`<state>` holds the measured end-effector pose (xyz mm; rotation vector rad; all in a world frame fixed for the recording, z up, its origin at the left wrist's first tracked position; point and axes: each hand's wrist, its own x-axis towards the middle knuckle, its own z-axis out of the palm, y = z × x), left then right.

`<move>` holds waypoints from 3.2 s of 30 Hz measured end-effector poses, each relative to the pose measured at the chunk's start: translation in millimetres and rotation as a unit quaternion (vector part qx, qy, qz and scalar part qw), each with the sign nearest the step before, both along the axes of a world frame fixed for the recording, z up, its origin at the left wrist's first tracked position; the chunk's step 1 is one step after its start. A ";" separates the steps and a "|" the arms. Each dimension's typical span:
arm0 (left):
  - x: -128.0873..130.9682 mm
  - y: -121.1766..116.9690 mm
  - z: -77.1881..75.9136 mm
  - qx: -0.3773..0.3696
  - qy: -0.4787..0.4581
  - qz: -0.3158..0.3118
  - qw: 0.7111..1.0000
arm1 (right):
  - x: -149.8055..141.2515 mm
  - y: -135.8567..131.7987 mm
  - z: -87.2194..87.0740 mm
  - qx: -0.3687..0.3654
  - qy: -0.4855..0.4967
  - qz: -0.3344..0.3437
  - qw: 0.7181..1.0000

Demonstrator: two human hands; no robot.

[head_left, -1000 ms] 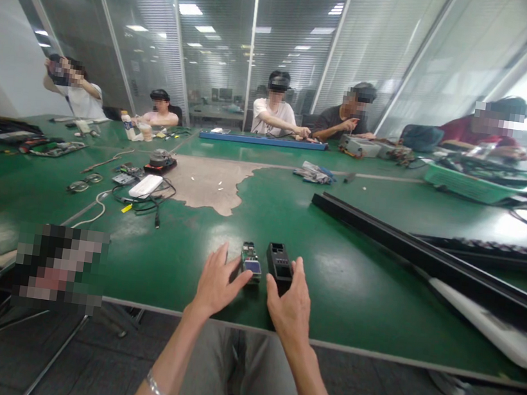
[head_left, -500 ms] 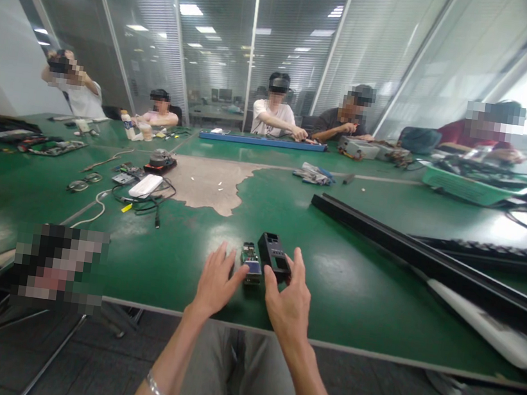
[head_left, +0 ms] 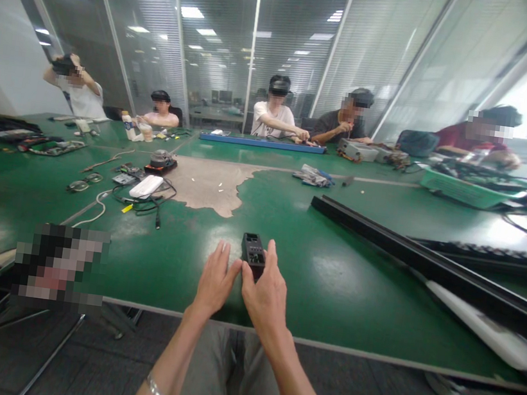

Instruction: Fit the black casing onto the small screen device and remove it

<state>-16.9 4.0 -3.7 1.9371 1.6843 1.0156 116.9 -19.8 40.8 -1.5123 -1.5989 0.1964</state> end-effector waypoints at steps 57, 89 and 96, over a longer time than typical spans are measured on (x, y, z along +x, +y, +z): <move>1.6 -0.6 2.1 0.016 0.087 -0.009 0.996 | 48.8 -1.4 -11.7 0.022 0.050 -0.064 0.996; 5.8 -4.8 11.0 -0.009 0.114 -0.036 0.993 | 63.8 -3.6 -41.9 -0.013 0.023 -0.060 0.998; 2.4 0.5 1.4 -0.002 0.059 -0.009 0.998 | 44.4 -9.2 -3.2 0.013 0.094 -0.062 0.994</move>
